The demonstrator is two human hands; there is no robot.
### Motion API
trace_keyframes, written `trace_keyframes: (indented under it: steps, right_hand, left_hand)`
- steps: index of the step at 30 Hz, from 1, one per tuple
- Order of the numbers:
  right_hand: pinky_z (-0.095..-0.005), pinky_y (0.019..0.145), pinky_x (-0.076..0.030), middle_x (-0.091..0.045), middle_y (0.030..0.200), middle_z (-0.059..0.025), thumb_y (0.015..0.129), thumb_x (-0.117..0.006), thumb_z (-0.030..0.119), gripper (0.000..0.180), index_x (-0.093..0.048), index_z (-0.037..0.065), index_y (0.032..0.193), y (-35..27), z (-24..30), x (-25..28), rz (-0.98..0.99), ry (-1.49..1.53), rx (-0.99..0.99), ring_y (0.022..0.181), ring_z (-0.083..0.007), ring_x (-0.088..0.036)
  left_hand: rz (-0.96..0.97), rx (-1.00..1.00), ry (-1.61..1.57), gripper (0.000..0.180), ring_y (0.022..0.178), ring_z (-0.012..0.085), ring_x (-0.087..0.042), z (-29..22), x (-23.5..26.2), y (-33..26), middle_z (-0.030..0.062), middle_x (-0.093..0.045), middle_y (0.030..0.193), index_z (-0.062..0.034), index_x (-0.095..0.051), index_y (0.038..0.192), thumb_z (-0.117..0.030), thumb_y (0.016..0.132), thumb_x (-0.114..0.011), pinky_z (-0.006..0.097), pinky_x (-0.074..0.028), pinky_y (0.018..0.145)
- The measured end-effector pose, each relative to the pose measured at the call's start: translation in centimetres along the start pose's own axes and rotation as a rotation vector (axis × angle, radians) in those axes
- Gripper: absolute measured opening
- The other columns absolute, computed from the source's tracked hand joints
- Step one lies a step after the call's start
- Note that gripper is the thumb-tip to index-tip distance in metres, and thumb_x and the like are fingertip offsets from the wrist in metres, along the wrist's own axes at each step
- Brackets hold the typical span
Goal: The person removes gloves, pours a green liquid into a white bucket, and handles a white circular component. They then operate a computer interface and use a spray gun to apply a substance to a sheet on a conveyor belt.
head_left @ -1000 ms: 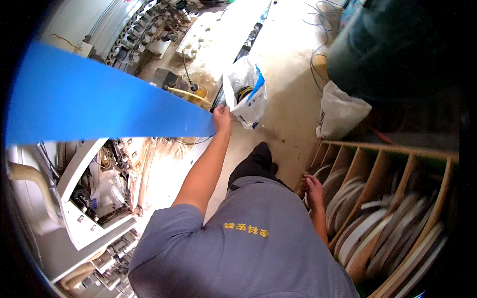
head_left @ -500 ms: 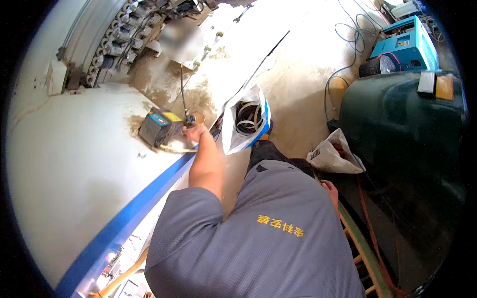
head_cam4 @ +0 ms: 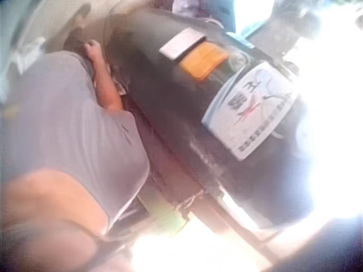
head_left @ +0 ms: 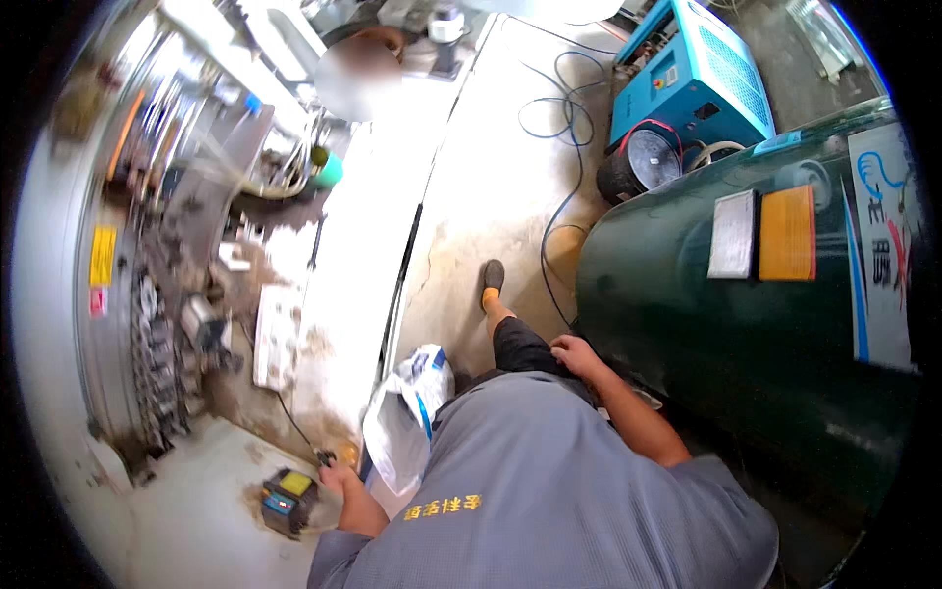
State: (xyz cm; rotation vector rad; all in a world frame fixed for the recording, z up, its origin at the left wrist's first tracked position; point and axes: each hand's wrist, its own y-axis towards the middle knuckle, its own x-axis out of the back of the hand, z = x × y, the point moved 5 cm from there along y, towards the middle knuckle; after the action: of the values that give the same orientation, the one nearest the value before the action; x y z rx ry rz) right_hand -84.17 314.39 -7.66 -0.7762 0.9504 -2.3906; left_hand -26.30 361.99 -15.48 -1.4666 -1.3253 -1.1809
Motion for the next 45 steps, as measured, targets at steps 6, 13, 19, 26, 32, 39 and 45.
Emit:
trace_keyframes:
  steps: [6,13,19,26,32,39,45]
  right_hand:
    - [-0.033,0.064,-0.053,-0.069,0.087,-0.0102,0.089,-0.061,0.017,0.027,-0.066,-0.001,0.108,18.3,5.8,8.4,0.011,-0.021,-0.033,0.069,-0.0179,-0.065]
    - [-0.0317,0.058,-0.052,-0.07,0.082,-0.0101,0.092,-0.057,0.021,0.025,-0.069,0.001,0.1,31.7,8.0,19.2,0.04,0.068,-0.13,0.069,-0.0186,-0.067]
    - [-0.0352,0.061,-0.056,-0.072,0.082,-0.0092,0.087,-0.062,0.026,0.026,-0.071,0.003,0.097,38.7,10.7,29.3,0.063,0.031,-0.246,0.068,-0.0203,-0.069]
    - [-0.0353,0.07,-0.056,-0.073,0.087,-0.0108,0.087,-0.064,0.024,0.029,-0.071,0.002,0.105,44.6,16.6,48.7,-0.236,-0.123,-0.145,0.074,-0.0218,-0.069]
    - [-0.0381,0.083,-0.053,-0.072,0.096,-0.0159,0.086,-0.062,0.021,0.03,-0.069,0.001,0.107,51.7,21.7,63.4,-0.346,0.136,-0.111,0.091,-0.0271,-0.069]
    - [-0.0428,0.096,-0.047,-0.062,0.109,-0.0197,0.083,-0.064,0.02,0.028,-0.068,0.005,0.106,63.3,33.6,84.0,-0.409,-0.159,0.235,0.109,-0.038,-0.057]
    - [-0.0438,0.101,-0.045,-0.057,0.122,-0.0177,0.076,-0.069,0.01,0.033,-0.066,0.006,0.108,73.9,48.7,109.5,-0.848,-0.354,0.492,0.116,-0.038,-0.053]
  left_hand:
    - [0.128,0.133,0.307,0.037,0.075,0.0373,-0.067,-9.5,5.9,-2.0,0.0223,-0.068,0.079,0.0038,-0.066,0.079,-0.032,0.074,-0.072,0.049,-0.051,0.069]
    - [0.304,-0.046,0.34,0.036,0.078,0.0387,-0.068,-32.8,9.9,-7.1,0.0208,-0.068,0.075,0.0001,-0.068,0.078,-0.034,0.069,-0.076,0.05,-0.052,0.072]
    - [0.642,-0.304,0.399,0.034,0.078,0.0404,-0.067,-56.6,-0.2,-7.9,0.0195,-0.067,0.075,-0.0039,-0.067,0.073,-0.031,0.06,-0.081,0.048,-0.052,0.074]
    - [0.88,-0.707,-0.066,0.036,0.072,0.039,-0.064,-84.0,-9.0,-10.9,0.0177,-0.064,0.071,-0.0077,-0.061,0.078,-0.028,0.058,-0.084,0.045,-0.052,0.069]
    - [0.938,-0.856,0.004,0.038,0.071,0.0379,-0.063,-103.4,-14.4,-13.3,0.0171,-0.063,0.071,-0.008,-0.059,0.079,-0.028,0.059,-0.084,0.045,-0.052,0.068]
    - [0.876,-0.832,0.099,0.041,0.07,0.0366,-0.062,-123.5,-20.7,-20.4,0.0165,-0.062,0.07,-0.0084,-0.056,0.081,-0.028,0.06,-0.084,0.044,-0.052,0.068]
    - [0.822,-0.715,0.064,0.043,0.068,0.0355,-0.061,-137.5,-22.4,-25.4,0.016,-0.061,0.07,-0.0087,-0.053,0.082,-0.028,0.061,-0.085,0.044,-0.052,0.067]
